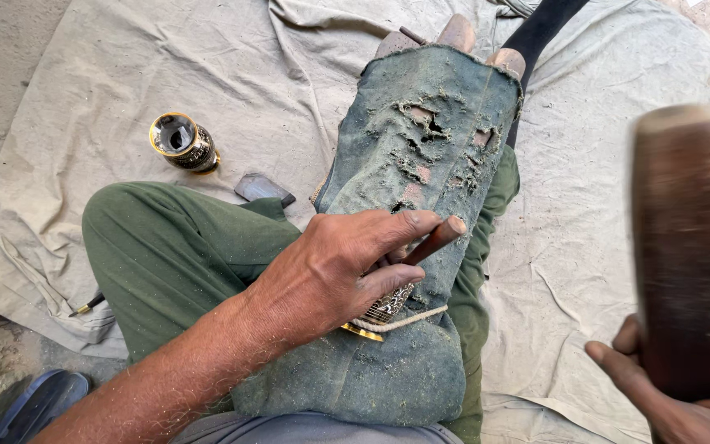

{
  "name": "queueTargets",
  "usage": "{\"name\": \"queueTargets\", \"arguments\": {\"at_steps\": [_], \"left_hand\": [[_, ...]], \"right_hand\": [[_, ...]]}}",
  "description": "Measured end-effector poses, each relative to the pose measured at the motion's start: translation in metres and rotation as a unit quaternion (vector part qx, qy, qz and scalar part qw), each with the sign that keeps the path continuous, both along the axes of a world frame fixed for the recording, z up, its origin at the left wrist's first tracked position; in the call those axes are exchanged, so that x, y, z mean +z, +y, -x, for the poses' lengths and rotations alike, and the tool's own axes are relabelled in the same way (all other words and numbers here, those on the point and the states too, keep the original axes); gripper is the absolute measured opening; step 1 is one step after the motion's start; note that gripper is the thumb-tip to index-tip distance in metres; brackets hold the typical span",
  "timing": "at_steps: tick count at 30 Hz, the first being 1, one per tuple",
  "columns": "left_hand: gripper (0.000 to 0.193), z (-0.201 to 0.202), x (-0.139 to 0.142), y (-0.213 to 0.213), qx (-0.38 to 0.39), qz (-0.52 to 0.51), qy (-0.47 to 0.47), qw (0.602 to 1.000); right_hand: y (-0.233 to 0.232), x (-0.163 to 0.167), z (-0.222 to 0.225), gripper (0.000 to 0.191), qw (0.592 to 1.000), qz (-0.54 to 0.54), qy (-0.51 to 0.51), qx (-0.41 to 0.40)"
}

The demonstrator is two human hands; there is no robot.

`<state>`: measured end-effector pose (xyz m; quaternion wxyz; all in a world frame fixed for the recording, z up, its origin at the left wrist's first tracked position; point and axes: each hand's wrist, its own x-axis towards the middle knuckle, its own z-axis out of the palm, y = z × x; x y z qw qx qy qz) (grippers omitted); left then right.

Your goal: The person sits on the ground with a sandbag on their lap and hammers a small engraved brass pot using a wooden mallet and a metal punch, repositioning the punch around the pot's decorated surface. A second brass pot rests on the tarp beside them.

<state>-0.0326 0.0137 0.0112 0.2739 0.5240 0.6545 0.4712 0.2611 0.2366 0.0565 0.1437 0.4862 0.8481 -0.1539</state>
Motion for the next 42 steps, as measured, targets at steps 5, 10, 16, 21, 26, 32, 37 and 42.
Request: {"name": "queueTargets", "arguments": {"at_steps": [5,10,16,21,26,32,37,42], "left_hand": [[0.055,0.003,0.003,0.002,-0.014,-0.033,0.040,0.999],[0.053,0.003,-0.002,-0.001,-0.014,-0.054,0.017,0.998],[0.052,0.003,-0.005,0.000,-0.024,-0.065,0.019,0.997],[0.039,0.003,0.038,-0.002,-0.049,-0.019,0.078,0.996],[0.040,0.002,0.028,-0.049,0.182,-0.150,-0.085,0.968],[0.037,-0.007,-0.048,-0.079,0.274,-0.021,-0.243,0.930],[0.035,-0.016,-0.061,-0.076,0.265,-0.042,-0.306,0.913],[0.037,-0.013,-0.063,-0.066,0.236,0.010,-0.265,0.935]], "right_hand": [[0.014,-0.004,-0.024,0.066,0.998,-0.021,0.048,0.032],[0.014,0.001,-0.025,0.059,0.998,-0.031,0.047,0.014],[0.004,0.006,-0.015,0.055,0.997,-0.039,0.051,-0.032],[-0.013,-0.011,-0.031,0.083,0.968,-0.061,0.229,0.085],[-0.048,-0.069,-0.044,0.089,0.950,0.071,0.303,-0.031],[-0.105,-0.162,-0.061,0.050,0.918,0.098,0.321,-0.211],[-0.131,-0.153,-0.066,0.016,0.878,0.072,0.430,-0.196],[-0.133,-0.113,-0.005,0.023,0.868,0.107,0.472,-0.109]]}}
